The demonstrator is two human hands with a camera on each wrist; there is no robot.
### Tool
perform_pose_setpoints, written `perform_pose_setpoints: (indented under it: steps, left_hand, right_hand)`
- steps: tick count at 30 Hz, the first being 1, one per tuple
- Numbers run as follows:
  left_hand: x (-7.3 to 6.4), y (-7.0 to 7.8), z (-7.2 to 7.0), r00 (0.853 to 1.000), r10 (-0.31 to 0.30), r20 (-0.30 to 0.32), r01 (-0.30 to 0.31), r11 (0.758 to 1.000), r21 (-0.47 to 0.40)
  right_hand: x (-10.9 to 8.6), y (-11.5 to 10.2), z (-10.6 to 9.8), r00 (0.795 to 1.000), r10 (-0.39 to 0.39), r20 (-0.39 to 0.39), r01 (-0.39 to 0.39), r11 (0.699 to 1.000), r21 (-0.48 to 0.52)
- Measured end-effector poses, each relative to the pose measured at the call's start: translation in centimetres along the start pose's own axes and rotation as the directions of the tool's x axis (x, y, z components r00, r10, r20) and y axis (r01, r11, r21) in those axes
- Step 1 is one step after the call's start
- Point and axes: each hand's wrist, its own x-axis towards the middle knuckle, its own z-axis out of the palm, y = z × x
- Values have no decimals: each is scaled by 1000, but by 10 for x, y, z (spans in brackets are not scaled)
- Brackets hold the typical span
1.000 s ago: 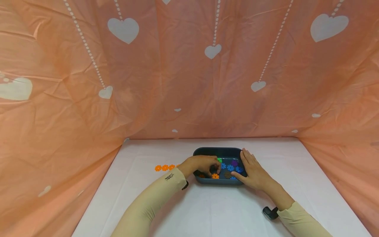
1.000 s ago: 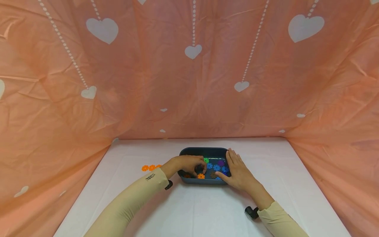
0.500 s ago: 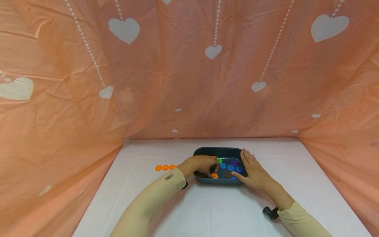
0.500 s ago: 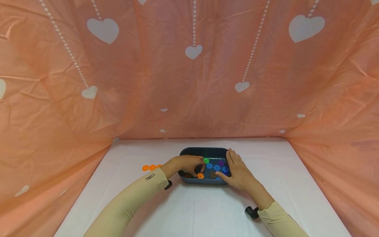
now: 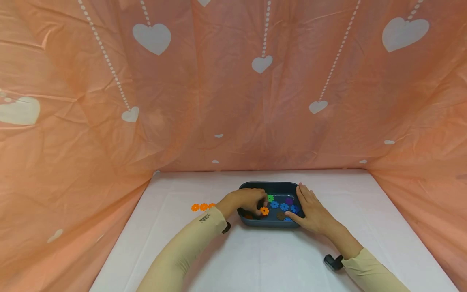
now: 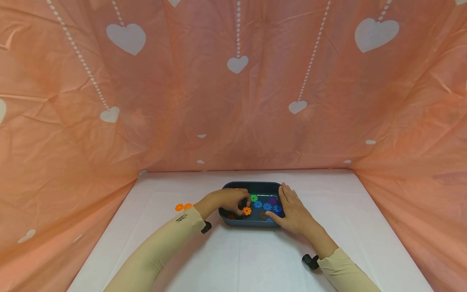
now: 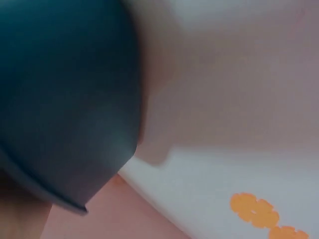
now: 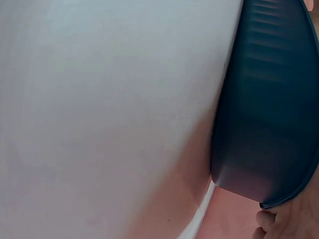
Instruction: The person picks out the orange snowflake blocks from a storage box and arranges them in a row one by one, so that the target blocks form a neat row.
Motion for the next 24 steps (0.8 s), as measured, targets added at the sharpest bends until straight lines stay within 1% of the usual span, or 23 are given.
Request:
perform_pose_setpoints:
  steps: [5,8,12,14,17,24]
  left_hand:
    - [-9,-9,-6,998,-9,-57,3,994,-105]
    - [-17,-15,-9,995,-13,-98,-4,984,-179]
    - [-29,-23,-12,987,-19,-161,-22,967,-252]
    - [-36,-28,-13,982,-22,-189,-33,960,-278]
    - [-47,-35,-15,975,-38,-219,-33,949,-313]
    - [-72,-51,-19,964,-114,-241,22,935,-354]
  right_hand:
    - [0,0,0,1000,10,17,-10,1000,10]
    - [0,1,0,999,20,27,-21,1000,13]
    - [0,2,1,999,23,26,-24,1000,17]
    - [0,2,2,999,25,26,-25,1000,14]
    - [-1,2,2,999,27,32,-27,1000,16]
    - [0,0,1,999,30,36,-30,999,19]
